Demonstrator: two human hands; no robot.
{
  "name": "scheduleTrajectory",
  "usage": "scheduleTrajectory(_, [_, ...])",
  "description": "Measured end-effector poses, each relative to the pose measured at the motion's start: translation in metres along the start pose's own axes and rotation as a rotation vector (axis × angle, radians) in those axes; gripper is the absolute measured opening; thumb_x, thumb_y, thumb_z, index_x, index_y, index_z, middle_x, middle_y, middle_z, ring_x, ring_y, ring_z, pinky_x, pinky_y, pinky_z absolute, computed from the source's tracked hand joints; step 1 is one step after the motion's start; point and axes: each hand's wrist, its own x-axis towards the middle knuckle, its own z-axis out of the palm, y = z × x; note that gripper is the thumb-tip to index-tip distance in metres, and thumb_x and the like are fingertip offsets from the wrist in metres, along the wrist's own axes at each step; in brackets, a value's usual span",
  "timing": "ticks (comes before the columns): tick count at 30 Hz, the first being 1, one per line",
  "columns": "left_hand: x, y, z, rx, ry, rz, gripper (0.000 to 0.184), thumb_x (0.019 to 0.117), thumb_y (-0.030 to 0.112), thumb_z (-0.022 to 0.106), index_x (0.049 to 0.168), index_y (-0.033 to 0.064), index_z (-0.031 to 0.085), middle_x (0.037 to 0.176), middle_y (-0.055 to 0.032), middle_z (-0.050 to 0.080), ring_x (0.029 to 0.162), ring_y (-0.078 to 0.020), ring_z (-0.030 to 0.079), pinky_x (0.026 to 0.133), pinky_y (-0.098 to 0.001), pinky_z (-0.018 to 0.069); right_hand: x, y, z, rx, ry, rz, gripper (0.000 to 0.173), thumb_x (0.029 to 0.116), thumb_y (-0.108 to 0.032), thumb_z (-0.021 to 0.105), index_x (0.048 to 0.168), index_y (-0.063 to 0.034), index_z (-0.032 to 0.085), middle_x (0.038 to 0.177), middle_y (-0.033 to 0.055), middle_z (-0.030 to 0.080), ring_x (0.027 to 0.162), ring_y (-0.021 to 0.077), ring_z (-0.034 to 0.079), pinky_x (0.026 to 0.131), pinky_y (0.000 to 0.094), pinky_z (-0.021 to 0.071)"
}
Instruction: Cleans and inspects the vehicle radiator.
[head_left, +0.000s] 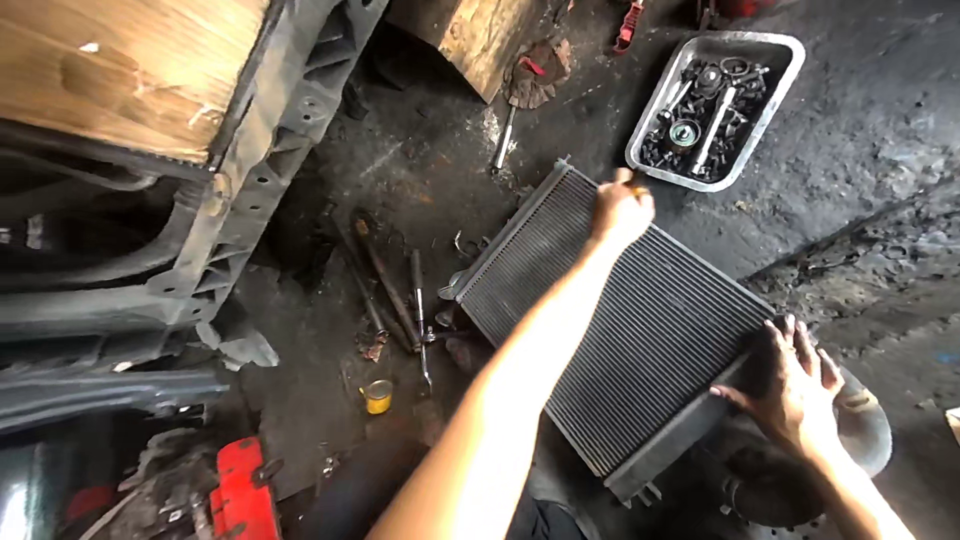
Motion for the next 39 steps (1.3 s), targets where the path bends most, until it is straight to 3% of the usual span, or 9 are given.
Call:
scheduleTrajectory(2, [-0.001,0.024,0.011,-0.161,-0.097,0.179,0.02,0.0965,0.018,0.065,0.106,0.0008,0.072,0.099,-0.017,0.073,0.094,-0.0294,0.071,0.084,-0.0506,0.0572,0.001,0.0,0.0,0.001,0.005,-0.002,0.137,0.0569,-0.092,0.06,0.157,-0.0011,0.036,0.164,0.0242,0.031,0.153,0.0428,0.027,0.119,0.0678,0.014])
scheduleTrajectory(4, [-0.002,0.032,0.003,-0.061,-0.16,0.266,0.025,0.0969,0.017,0.062,0.116,0.003,0.07,0.102,-0.0165,0.073,0.098,-0.0309,0.072,0.085,-0.0522,0.057,0.001,-0.001,0.001,0.003,0.012,-0.005,0.137,0.0567,-0.092,0.06,0.157,-0.001,0.037,0.164,0.0251,0.032,0.153,0.0431,0.028,0.119,0.0681,0.0147])
scheduleTrajectory(13, [0.013,-0.069,-0.055,0.366,-0.074,-0.2,0.047,0.0973,0.021,0.06,0.14,0.0021,0.057,0.132,-0.0272,0.062,0.118,-0.0432,0.064,0.098,-0.0588,0.0511,0.002,0.0,-0.001,-0.009,-0.017,-0.002,0.136,0.0578,-0.089,0.065,0.157,-0.0005,0.036,0.164,0.0241,0.031,0.153,0.0432,0.027,0.12,0.067,0.0148])
scheduleTrajectory(20, [-0.051,-0.03,-0.009,-0.234,-0.43,0.407,0.022,0.0952,0.017,0.068,0.109,0.0009,0.071,0.098,-0.0147,0.072,0.092,-0.0237,0.071,0.086,-0.0459,0.0578,0.001,-0.001,0.0,-0.011,0.006,-0.005,0.136,0.0573,-0.09,0.063,0.157,-0.0007,0.037,0.164,0.0248,0.031,0.153,0.043,0.027,0.12,0.0681,0.0146])
scheduleTrajectory(23, [-0.053,-0.054,-0.035,-0.207,-0.529,0.187,0.032,0.0994,0.023,0.066,0.122,0.0004,0.07,0.121,-0.0194,0.068,0.115,-0.0291,0.065,0.103,-0.0485,0.0494,-0.001,-0.002,-0.002,-0.005,0.009,-0.012,0.135,0.0577,-0.089,0.063,0.156,-0.0002,0.037,0.164,0.0262,0.03,0.153,0.0441,0.026,0.119,0.0687,0.0147])
scheduleTrajectory(27, [-0.036,-0.147,-0.086,-0.373,-0.38,-0.153,0.031,0.1001,0.018,0.066,0.126,0.0005,0.065,0.114,-0.0158,0.071,0.103,-0.0217,0.07,0.095,-0.0439,0.0565,-0.002,0.0,-0.002,-0.018,-0.013,-0.004,0.136,0.0571,-0.088,0.065,0.157,-0.0015,0.036,0.165,0.0244,0.028,0.154,0.0426,0.025,0.12,0.0682,0.0133])
scheduleTrajectory(32, [-0.064,-0.236,-0.185,0.273,-0.485,-0.328,0.036,0.0937,0.023,0.075,0.11,-0.0072,0.066,0.102,-0.0269,0.068,0.1,-0.0405,0.067,0.091,-0.0632,0.0509,-0.001,0.001,0.0,-0.023,0.001,-0.019,0.136,0.0578,-0.092,0.061,0.157,-0.0026,0.037,0.165,0.0241,0.03,0.154,0.0418,0.025,0.12,0.0678,0.0137])
scheduleTrajectory(35, [-0.09,-0.236,-0.196,0.667,-0.597,-0.441,0.034,0.0893,0.028,0.075,0.087,-0.004,0.065,0.093,-0.0254,0.068,0.093,-0.0432,0.068,0.077,-0.0657,0.0535,-0.001,-0.001,-0.001,-0.029,-0.008,-0.024,0.135,0.0587,-0.091,0.06,0.157,-0.0021,0.037,0.165,0.0249,0.029,0.154,0.0429,0.025,0.119,0.0689,0.0136])
scheduleTrajectory(39, [-0.1,-0.194,-0.154,0.562,-0.488,-0.469,0.033,0.0901,0.029,0.071,0.095,-0.0032,0.07,0.103,-0.0265,0.069,0.101,-0.0443,0.068,0.081,-0.0668,0.0532,0.0,-0.002,-0.002,-0.044,-0.012,-0.03,0.136,0.0582,-0.091,0.06,0.158,-0.0012,0.035,0.165,0.0256,0.027,0.154,0.0451,0.024,0.118,0.0707,0.0133])
